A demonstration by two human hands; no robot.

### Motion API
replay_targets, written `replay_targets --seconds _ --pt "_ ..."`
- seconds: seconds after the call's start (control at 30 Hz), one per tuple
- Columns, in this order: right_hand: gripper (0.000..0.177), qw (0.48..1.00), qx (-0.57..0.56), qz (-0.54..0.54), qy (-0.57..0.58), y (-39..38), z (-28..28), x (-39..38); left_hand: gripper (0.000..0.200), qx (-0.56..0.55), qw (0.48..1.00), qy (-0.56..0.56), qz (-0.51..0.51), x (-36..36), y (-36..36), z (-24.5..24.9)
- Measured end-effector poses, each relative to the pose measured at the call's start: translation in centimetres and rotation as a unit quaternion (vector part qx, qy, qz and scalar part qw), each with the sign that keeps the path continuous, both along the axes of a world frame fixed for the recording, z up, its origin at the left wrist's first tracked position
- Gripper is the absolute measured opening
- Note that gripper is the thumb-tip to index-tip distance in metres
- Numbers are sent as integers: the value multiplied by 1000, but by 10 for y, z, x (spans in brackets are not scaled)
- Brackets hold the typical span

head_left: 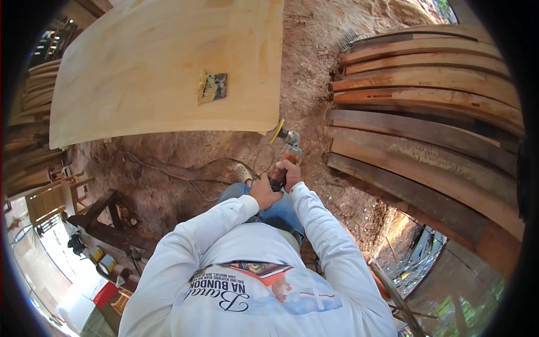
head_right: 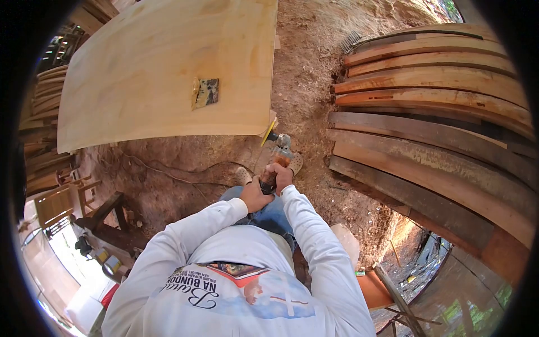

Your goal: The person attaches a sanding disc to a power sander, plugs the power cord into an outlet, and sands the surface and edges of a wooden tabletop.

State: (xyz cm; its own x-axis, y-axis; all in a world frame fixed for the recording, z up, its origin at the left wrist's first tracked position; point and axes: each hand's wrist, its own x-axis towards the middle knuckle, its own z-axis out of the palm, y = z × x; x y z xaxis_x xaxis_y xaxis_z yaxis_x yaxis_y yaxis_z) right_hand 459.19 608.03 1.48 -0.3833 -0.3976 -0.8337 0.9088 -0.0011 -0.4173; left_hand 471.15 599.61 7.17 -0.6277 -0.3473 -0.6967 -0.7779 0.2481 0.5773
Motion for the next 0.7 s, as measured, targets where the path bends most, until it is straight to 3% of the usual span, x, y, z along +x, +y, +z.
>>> replay_targets --seconds 0.6,0.7 --pt "12 998 15 63 16 8 4 -33 77 42 999 15 15 -31 14 15" --pt "14 997 20 80 13 11 -2 -42 79 103 994 -37 2 -45 7 34"
